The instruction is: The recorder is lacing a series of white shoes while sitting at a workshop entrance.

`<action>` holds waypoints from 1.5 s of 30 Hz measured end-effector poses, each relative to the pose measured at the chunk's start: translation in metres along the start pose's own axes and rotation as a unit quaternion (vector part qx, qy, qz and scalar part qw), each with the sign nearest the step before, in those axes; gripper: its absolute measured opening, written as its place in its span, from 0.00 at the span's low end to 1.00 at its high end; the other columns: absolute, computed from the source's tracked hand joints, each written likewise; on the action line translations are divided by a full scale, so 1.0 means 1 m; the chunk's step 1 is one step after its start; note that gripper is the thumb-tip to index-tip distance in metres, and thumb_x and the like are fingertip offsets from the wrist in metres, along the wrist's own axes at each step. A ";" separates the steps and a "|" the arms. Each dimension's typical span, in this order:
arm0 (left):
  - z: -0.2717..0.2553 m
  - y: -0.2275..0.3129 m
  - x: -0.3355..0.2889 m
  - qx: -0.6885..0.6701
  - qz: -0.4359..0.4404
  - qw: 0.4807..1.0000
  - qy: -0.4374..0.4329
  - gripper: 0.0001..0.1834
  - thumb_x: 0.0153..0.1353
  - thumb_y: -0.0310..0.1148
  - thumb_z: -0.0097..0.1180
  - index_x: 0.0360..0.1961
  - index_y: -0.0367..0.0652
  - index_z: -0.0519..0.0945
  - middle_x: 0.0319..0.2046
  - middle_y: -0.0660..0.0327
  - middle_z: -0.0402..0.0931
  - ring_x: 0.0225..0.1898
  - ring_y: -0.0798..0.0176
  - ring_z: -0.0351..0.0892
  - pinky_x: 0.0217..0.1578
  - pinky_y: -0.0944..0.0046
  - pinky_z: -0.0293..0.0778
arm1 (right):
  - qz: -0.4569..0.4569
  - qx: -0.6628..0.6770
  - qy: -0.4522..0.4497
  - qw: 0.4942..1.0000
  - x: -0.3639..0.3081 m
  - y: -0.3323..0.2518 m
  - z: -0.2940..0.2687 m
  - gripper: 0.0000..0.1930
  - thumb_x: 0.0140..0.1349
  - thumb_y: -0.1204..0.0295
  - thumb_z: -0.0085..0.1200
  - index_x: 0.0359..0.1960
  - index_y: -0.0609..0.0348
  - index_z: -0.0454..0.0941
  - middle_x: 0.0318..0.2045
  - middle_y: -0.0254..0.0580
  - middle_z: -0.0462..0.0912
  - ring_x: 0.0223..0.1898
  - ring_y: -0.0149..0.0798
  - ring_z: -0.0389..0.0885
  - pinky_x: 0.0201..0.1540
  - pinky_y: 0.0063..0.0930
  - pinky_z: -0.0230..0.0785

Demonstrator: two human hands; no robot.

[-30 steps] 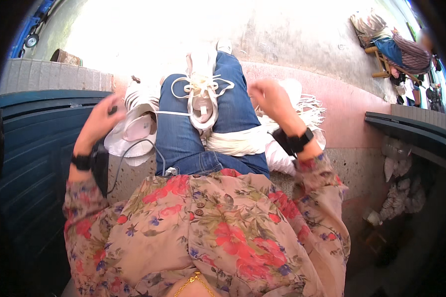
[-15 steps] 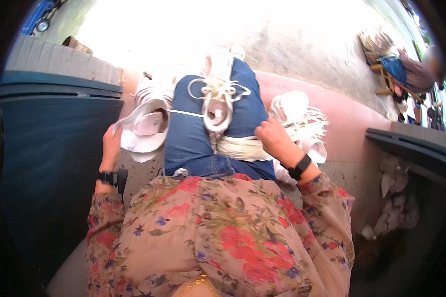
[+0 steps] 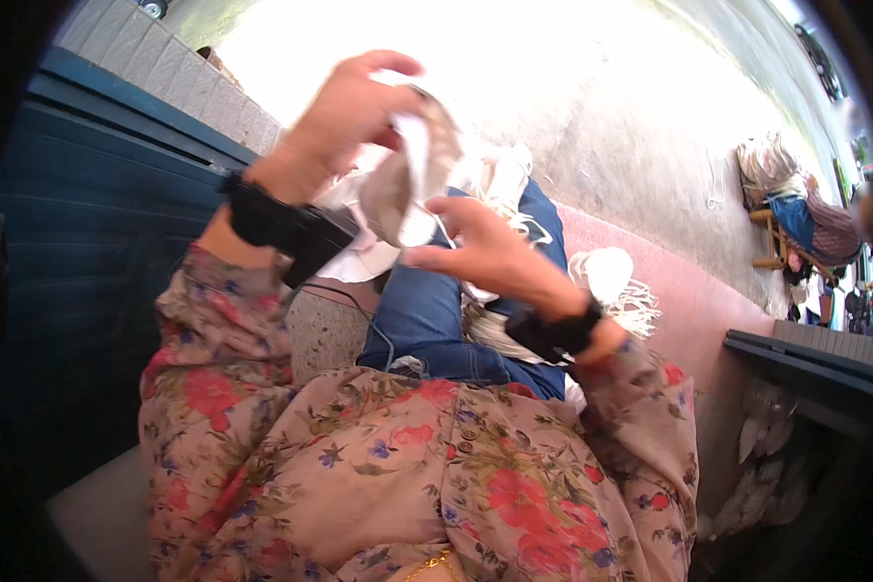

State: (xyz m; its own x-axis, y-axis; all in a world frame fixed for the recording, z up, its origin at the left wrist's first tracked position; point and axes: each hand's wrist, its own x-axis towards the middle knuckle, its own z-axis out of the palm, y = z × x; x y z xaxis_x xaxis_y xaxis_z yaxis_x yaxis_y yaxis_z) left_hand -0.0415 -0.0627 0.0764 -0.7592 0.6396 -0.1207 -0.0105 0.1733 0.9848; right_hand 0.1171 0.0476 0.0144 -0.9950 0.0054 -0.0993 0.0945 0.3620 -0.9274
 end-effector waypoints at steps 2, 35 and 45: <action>0.016 -0.017 -0.009 -0.040 -0.013 0.996 -0.081 0.21 0.48 0.26 0.55 0.45 0.32 0.69 0.24 0.56 0.75 0.21 0.68 0.74 0.23 0.70 0.74 | -0.030 0.015 0.046 0.998 0.032 0.008 0.044 0.19 0.53 0.59 0.53 0.35 0.65 0.73 0.26 0.53 0.74 0.28 0.42 0.74 0.34 0.30 0.67; 0.011 -0.261 -0.030 0.038 0.089 0.994 0.056 0.22 0.50 0.28 0.55 0.47 0.36 0.69 0.45 0.53 0.70 0.50 0.59 0.69 0.44 0.63 0.66 | 0.233 0.339 0.150 0.899 0.031 0.045 0.021 0.18 0.61 0.64 0.47 0.47 0.61 0.62 0.30 0.41 0.74 0.18 0.31 0.71 0.14 0.20 0.62; -0.049 -0.280 0.037 0.160 0.056 0.985 -0.026 0.12 0.43 0.35 0.58 0.19 0.35 0.76 0.19 0.53 0.71 0.25 0.54 0.72 0.28 0.59 0.67 | 0.222 0.426 0.190 0.856 0.008 0.060 0.003 0.17 0.61 0.66 0.46 0.49 0.60 0.61 0.31 0.41 0.75 0.22 0.32 0.73 0.14 0.21 0.63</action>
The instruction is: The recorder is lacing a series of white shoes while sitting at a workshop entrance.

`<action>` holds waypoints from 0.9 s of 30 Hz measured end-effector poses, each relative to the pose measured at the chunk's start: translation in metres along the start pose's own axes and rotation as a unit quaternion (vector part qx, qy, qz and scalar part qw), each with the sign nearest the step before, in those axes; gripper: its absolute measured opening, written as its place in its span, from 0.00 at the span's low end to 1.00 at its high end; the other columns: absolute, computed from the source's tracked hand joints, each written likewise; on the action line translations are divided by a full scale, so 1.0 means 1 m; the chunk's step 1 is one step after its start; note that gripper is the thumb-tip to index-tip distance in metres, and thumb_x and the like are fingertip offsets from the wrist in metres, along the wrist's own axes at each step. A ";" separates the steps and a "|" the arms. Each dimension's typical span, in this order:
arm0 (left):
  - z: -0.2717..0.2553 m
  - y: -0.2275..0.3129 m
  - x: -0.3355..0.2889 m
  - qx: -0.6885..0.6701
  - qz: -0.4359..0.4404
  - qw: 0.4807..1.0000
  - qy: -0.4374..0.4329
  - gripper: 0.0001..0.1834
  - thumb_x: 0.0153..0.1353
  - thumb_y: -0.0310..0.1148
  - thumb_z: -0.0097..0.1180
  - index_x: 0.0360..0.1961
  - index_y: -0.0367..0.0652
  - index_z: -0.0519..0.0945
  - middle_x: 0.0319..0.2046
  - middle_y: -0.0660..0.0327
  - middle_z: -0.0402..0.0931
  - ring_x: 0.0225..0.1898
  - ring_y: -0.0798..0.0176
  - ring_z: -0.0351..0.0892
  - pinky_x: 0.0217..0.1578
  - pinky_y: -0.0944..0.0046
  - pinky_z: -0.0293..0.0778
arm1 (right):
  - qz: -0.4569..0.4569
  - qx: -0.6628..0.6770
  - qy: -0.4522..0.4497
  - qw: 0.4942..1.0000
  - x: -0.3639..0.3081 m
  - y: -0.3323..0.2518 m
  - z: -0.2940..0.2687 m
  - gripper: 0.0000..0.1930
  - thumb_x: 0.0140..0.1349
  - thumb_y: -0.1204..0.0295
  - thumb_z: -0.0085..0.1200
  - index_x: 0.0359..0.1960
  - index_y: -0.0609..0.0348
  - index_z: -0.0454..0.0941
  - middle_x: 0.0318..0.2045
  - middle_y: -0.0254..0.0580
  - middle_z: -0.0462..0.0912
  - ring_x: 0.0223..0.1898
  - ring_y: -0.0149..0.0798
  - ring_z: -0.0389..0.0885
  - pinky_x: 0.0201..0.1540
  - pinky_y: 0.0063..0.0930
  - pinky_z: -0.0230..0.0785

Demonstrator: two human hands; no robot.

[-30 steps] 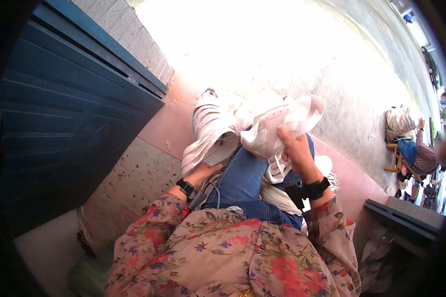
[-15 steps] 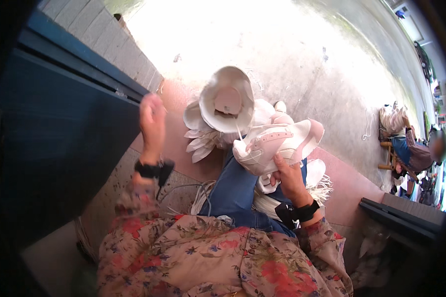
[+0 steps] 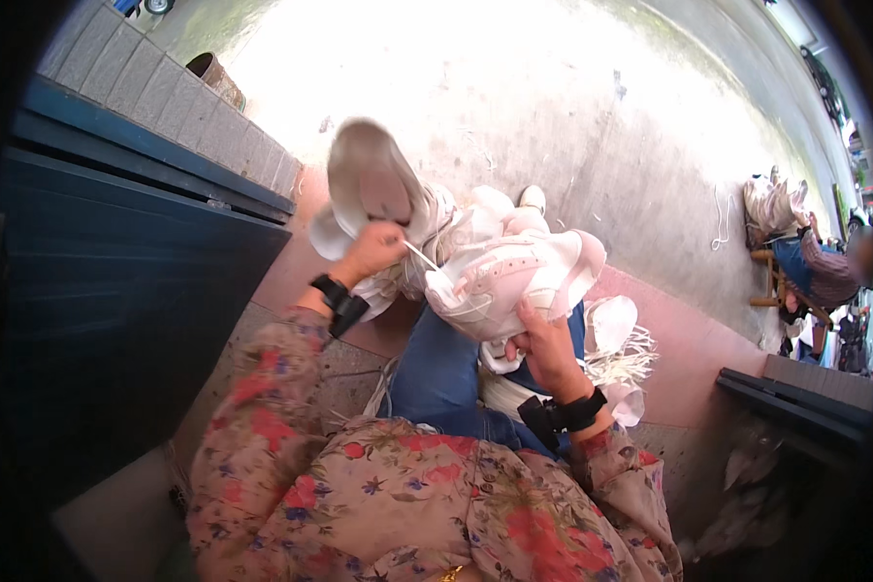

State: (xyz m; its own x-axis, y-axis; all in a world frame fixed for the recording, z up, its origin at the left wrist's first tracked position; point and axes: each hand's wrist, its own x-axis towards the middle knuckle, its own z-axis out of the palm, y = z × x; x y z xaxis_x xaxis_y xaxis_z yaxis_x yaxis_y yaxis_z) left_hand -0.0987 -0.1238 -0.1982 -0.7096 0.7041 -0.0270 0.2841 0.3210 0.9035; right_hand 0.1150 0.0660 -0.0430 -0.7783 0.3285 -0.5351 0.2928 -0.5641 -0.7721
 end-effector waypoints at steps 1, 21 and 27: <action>-0.023 0.023 0.003 0.025 0.035 0.999 0.012 0.13 0.43 0.35 0.58 0.16 0.35 0.75 0.16 0.53 0.70 0.22 0.53 0.71 0.25 0.59 0.65 | 0.004 0.007 0.002 1.000 0.002 0.000 -0.006 0.17 0.61 0.66 0.46 0.49 0.60 0.61 0.31 0.41 0.75 0.22 0.32 0.73 0.14 0.21 0.63; 0.049 0.187 -0.070 0.114 0.050 0.981 -0.147 0.21 0.44 0.36 0.60 0.40 0.42 0.71 0.32 0.54 0.72 0.35 0.49 0.72 0.35 0.56 0.69 | 0.103 0.119 -0.152 0.976 0.001 0.014 -0.136 0.21 0.57 0.63 0.52 0.49 0.60 0.65 0.31 0.36 0.75 0.18 0.21 0.68 0.10 0.12 0.54; 0.083 0.193 -0.078 0.252 0.168 0.926 -0.226 0.23 0.41 0.34 0.63 0.42 0.48 0.73 0.39 0.59 0.71 0.36 0.53 0.72 0.36 0.57 0.70 | 0.095 0.107 -0.107 0.984 0.006 0.004 -0.126 0.17 0.58 0.64 0.51 0.45 0.59 0.68 0.29 0.32 0.76 0.16 0.20 0.66 0.10 0.13 0.52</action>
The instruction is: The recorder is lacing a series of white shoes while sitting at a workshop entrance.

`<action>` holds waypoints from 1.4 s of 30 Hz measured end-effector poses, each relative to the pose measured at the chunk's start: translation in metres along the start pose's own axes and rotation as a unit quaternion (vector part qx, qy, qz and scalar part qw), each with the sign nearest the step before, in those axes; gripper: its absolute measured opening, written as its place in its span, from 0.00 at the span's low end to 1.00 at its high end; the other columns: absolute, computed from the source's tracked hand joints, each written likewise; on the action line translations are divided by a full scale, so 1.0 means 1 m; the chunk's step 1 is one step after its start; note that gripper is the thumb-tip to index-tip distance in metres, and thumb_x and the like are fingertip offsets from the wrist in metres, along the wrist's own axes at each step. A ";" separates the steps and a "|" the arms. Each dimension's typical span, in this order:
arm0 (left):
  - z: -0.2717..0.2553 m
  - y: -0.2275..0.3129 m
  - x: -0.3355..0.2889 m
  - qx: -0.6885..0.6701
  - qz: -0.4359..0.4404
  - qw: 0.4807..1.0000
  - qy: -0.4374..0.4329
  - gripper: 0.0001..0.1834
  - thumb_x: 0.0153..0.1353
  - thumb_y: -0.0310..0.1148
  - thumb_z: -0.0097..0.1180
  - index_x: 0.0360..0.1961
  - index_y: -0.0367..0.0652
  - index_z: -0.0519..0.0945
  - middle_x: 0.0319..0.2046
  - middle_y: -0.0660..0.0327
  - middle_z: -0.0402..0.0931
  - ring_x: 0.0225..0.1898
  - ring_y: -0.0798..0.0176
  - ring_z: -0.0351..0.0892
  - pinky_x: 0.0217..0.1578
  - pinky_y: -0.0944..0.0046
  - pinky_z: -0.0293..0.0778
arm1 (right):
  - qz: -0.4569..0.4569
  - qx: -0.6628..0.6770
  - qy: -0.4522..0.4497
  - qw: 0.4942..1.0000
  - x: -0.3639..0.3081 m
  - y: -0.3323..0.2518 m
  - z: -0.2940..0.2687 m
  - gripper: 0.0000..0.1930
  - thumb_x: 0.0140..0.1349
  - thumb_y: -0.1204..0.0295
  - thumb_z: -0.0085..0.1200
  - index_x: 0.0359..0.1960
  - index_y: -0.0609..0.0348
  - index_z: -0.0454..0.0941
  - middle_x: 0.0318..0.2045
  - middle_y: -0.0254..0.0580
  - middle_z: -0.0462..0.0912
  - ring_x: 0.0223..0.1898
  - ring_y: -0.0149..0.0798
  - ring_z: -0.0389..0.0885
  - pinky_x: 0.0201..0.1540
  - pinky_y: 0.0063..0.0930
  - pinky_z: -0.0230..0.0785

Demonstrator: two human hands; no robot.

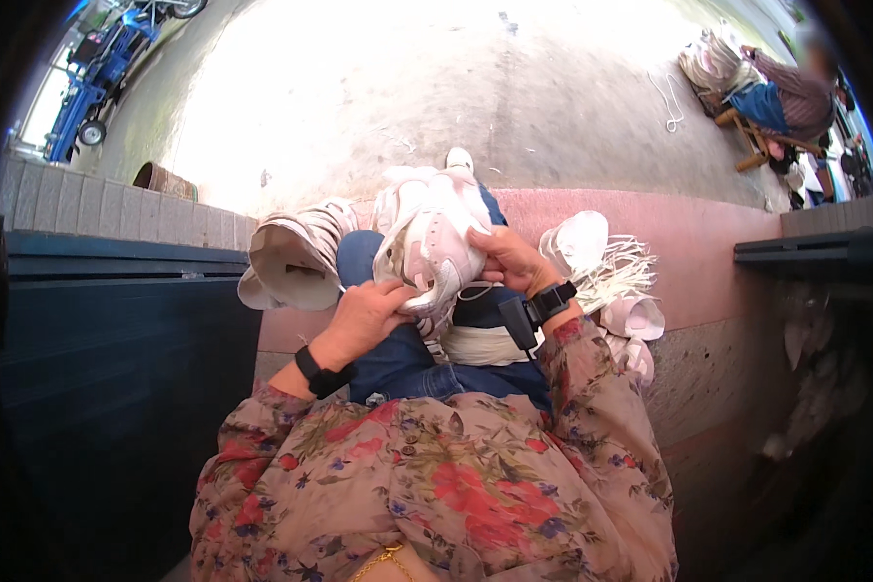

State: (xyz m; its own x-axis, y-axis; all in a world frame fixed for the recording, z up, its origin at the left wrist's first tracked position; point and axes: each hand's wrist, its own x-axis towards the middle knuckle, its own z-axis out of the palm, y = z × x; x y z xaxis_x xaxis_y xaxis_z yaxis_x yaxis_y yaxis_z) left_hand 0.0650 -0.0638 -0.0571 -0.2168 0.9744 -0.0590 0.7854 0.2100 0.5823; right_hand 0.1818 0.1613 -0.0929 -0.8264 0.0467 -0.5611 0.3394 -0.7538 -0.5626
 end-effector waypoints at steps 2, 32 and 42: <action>0.015 0.000 0.000 0.040 -0.047 0.998 0.020 0.20 0.42 0.33 0.61 0.40 0.48 0.74 0.34 0.62 0.73 0.33 0.51 0.73 0.36 0.55 0.70 | -0.022 -0.068 0.032 0.997 -0.010 -0.016 0.001 0.12 0.58 0.66 0.50 0.39 0.58 0.73 0.28 0.30 0.76 0.16 0.18 0.64 0.12 0.11 0.51; 0.032 -0.011 0.002 0.141 -0.026 0.985 -0.097 0.16 0.49 0.34 0.55 0.41 0.50 0.71 0.31 0.59 0.72 0.30 0.51 0.75 0.26 0.55 0.68 | 0.068 0.244 0.093 0.963 0.020 0.120 -0.001 0.09 0.55 0.68 0.38 0.32 0.53 0.71 0.22 0.29 0.72 0.11 0.25 0.55 0.22 0.27 0.59; 0.074 -0.015 0.010 0.240 -0.019 0.969 -0.051 0.10 0.50 0.30 0.47 0.36 0.50 0.70 0.28 0.57 0.69 0.19 0.57 0.75 0.16 0.60 0.70 | 0.023 -0.287 0.261 0.921 -0.007 0.077 0.012 0.10 0.56 0.68 0.42 0.25 0.60 0.73 0.16 0.32 0.70 0.14 0.31 0.66 0.23 0.30 0.62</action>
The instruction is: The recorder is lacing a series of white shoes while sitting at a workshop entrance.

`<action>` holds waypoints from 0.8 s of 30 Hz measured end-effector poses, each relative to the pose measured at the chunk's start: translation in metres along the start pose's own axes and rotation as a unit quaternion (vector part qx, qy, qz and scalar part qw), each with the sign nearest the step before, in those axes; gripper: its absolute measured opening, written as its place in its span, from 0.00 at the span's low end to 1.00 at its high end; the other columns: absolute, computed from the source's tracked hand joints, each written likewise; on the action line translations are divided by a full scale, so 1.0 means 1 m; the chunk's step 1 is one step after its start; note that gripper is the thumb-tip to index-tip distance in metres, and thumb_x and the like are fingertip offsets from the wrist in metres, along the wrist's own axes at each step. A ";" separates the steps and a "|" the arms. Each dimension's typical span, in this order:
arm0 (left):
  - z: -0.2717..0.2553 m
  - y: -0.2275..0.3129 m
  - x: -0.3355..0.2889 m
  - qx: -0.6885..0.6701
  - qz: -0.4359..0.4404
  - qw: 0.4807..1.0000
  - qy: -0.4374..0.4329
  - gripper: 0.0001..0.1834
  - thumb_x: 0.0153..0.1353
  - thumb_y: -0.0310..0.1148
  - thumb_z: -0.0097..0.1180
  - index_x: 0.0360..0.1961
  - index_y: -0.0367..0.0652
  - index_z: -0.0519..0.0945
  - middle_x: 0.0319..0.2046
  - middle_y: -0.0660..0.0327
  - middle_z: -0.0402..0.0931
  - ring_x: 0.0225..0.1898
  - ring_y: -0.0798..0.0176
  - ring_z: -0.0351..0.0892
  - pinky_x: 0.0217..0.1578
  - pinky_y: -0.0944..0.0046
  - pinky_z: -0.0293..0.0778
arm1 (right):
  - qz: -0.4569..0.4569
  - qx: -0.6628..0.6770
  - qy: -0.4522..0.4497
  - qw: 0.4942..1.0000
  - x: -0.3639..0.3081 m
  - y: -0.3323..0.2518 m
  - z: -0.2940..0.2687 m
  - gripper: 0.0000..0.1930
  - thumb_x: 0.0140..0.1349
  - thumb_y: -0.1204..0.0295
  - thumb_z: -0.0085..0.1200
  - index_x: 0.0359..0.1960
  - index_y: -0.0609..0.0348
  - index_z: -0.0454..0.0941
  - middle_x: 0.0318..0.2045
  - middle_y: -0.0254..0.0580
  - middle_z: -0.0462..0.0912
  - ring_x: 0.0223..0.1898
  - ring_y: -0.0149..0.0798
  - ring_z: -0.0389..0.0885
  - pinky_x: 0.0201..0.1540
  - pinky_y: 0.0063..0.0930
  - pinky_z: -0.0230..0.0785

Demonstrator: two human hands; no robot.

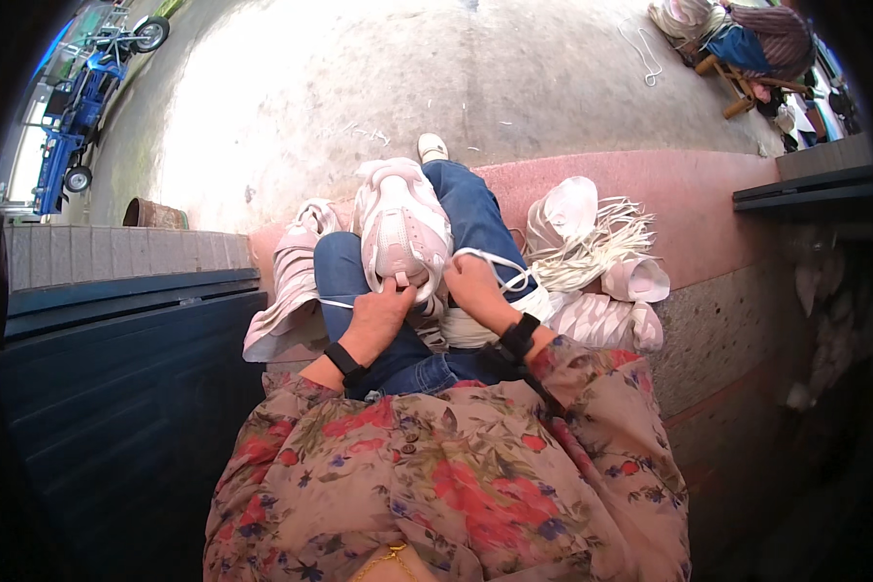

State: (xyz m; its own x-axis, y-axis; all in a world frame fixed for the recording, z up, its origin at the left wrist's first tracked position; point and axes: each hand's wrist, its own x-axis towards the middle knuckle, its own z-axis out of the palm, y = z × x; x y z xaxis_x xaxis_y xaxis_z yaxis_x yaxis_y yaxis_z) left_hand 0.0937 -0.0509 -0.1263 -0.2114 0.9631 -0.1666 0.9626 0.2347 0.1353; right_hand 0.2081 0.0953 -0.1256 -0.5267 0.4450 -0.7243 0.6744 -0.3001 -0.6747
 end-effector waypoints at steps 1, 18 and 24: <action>0.002 0.001 0.002 0.004 0.003 1.000 0.008 0.10 0.50 0.30 0.47 0.36 0.49 0.70 0.27 0.56 0.68 0.18 0.57 0.75 0.15 0.61 0.70 | -0.113 -0.065 0.031 0.991 0.004 0.001 -0.006 0.11 0.55 0.66 0.45 0.25 0.63 0.73 0.18 0.35 0.72 0.16 0.33 0.69 0.24 0.30 0.64; -0.031 0.010 -0.011 -0.046 0.016 0.996 0.077 0.18 0.53 0.38 0.50 0.44 0.43 0.67 0.40 0.52 0.69 0.28 0.49 0.75 0.27 0.57 0.70 | -0.297 -0.327 0.155 0.883 0.007 -0.015 -0.003 0.11 0.58 0.66 0.44 0.29 0.62 0.72 0.19 0.50 0.77 0.25 0.50 0.78 0.28 0.39 0.68; -0.038 -0.009 0.003 -0.605 -0.197 0.770 -0.033 0.20 0.62 0.42 0.42 0.25 0.38 0.77 0.18 0.62 0.75 0.23 0.63 0.74 0.23 0.67 0.66 | -0.331 -0.125 -0.121 0.927 -0.037 -0.033 0.013 0.11 0.62 0.69 0.43 0.33 0.66 0.74 0.16 0.38 0.75 0.20 0.26 0.73 0.26 0.22 0.66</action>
State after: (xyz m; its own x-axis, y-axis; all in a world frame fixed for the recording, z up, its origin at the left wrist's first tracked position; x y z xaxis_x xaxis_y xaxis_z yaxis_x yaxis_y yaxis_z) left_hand 0.0783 -0.0450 -0.0903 -0.3990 0.7862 -0.4718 -0.0463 0.4966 0.8667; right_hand 0.1991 0.0780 -0.0778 -0.9486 0.2504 -0.1936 0.2444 0.1910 -0.9507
